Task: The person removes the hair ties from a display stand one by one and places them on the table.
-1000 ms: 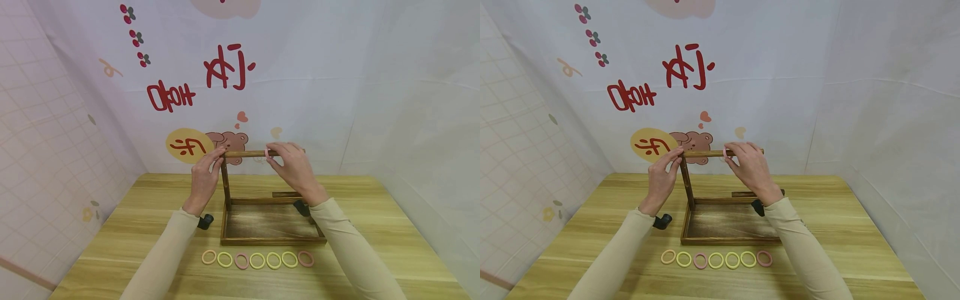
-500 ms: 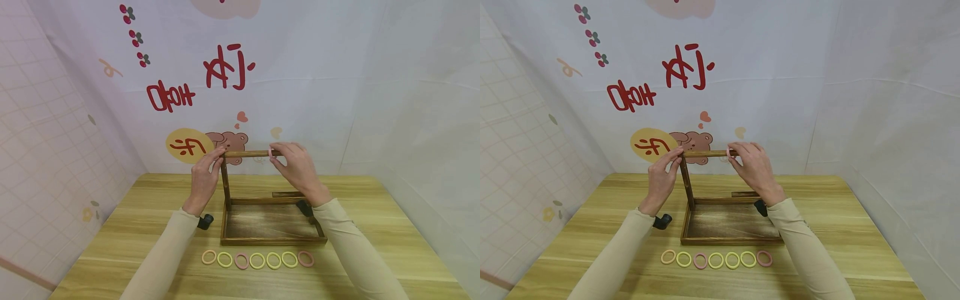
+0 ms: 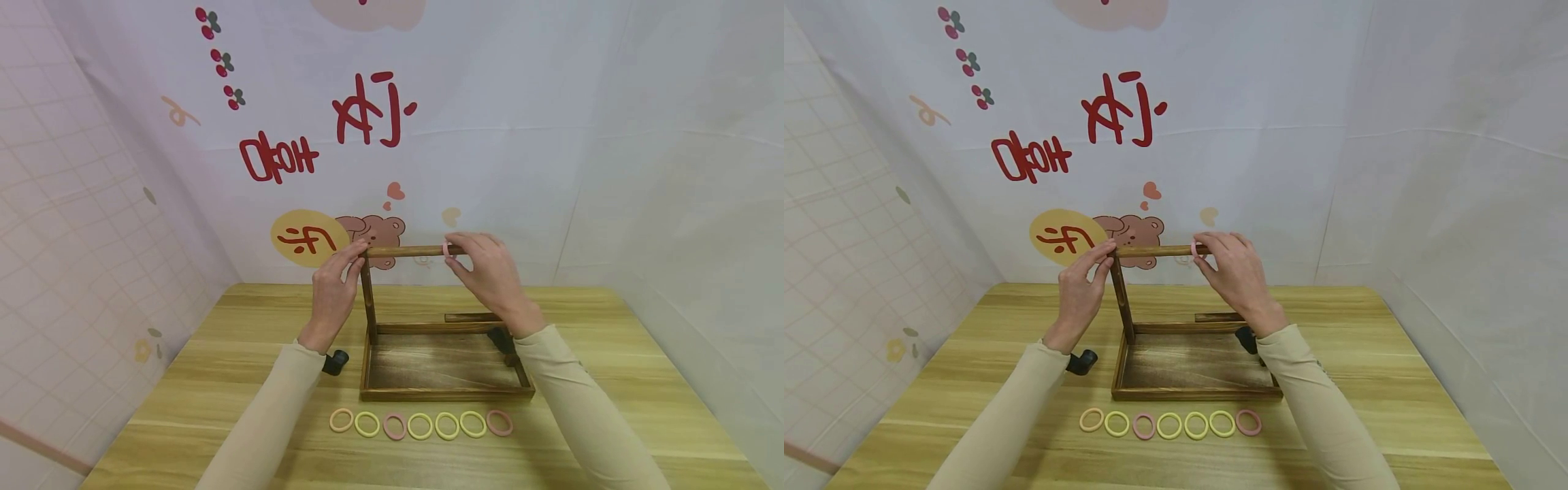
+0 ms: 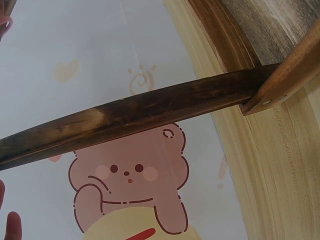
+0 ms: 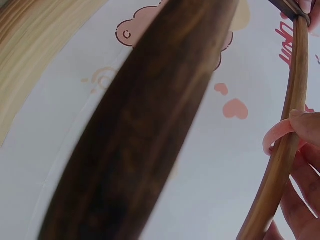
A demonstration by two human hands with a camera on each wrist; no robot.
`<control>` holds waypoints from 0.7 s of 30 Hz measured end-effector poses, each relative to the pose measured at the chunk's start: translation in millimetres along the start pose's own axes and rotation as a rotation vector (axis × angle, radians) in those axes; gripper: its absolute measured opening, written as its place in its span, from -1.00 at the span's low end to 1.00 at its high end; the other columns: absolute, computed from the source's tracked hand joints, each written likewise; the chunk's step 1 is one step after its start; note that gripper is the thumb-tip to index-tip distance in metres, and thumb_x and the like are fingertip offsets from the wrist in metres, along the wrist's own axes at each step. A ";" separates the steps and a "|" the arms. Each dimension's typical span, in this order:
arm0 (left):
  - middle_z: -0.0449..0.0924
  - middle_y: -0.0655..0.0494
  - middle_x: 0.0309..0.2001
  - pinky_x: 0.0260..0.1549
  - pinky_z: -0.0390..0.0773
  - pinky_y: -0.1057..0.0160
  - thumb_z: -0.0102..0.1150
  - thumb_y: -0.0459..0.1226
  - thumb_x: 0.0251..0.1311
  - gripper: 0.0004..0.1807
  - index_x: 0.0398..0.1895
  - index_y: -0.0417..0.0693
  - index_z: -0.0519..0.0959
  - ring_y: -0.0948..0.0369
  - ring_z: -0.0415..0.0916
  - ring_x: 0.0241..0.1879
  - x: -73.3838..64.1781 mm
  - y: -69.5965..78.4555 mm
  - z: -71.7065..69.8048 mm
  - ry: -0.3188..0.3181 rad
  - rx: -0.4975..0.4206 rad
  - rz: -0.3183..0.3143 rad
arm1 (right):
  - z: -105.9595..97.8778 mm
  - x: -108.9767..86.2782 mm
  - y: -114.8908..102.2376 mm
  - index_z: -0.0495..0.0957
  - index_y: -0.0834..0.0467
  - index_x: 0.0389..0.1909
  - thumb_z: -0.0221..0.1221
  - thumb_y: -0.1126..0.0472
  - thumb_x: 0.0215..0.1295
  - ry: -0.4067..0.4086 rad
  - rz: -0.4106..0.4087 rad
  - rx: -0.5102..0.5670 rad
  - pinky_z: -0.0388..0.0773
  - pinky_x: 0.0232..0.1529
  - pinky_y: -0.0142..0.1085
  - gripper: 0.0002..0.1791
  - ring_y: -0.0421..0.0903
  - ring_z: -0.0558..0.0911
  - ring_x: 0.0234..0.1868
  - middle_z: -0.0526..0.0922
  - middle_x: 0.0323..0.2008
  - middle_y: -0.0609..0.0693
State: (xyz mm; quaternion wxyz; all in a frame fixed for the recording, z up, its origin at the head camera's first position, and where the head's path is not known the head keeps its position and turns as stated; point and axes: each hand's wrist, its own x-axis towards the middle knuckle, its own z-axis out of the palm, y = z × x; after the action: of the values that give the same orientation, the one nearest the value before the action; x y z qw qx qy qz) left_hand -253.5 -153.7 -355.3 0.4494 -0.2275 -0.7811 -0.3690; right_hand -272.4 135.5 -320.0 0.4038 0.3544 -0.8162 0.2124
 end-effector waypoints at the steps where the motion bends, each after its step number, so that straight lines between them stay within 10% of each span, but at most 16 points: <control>1: 0.69 -0.09 0.16 0.10 0.64 -0.08 0.27 -0.42 0.38 -0.69 0.15 -0.23 0.68 -0.05 0.67 0.12 -0.1 -0.3 0.2 0.000 0.001 0.000 | -0.3 -0.2 0.5 0.65 0.31 0.14 0.51 0.30 0.18 0.001 0.001 0.000 0.55 0.20 0.08 -0.50 0.16 0.70 0.04 0.76 0.01 0.18; 21: 0.69 -0.09 0.16 0.13 0.63 -0.06 0.27 -0.41 0.38 -0.69 0.15 -0.24 0.68 -0.03 0.66 0.14 0.5 1.3 0.1 0.001 -0.006 0.003 | -5.0 -4.1 8.1 0.66 0.32 0.12 0.52 0.33 0.16 0.022 0.003 0.004 0.55 0.19 0.11 -0.50 0.17 0.71 0.00 0.76 -0.01 0.19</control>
State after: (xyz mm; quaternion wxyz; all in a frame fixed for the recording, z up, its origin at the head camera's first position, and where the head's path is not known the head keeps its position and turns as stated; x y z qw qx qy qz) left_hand -252.9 -152.7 -354.4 0.4498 -0.2295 -0.7795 -0.3707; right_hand -274.2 145.6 -321.0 0.4117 0.3515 -0.8119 0.2183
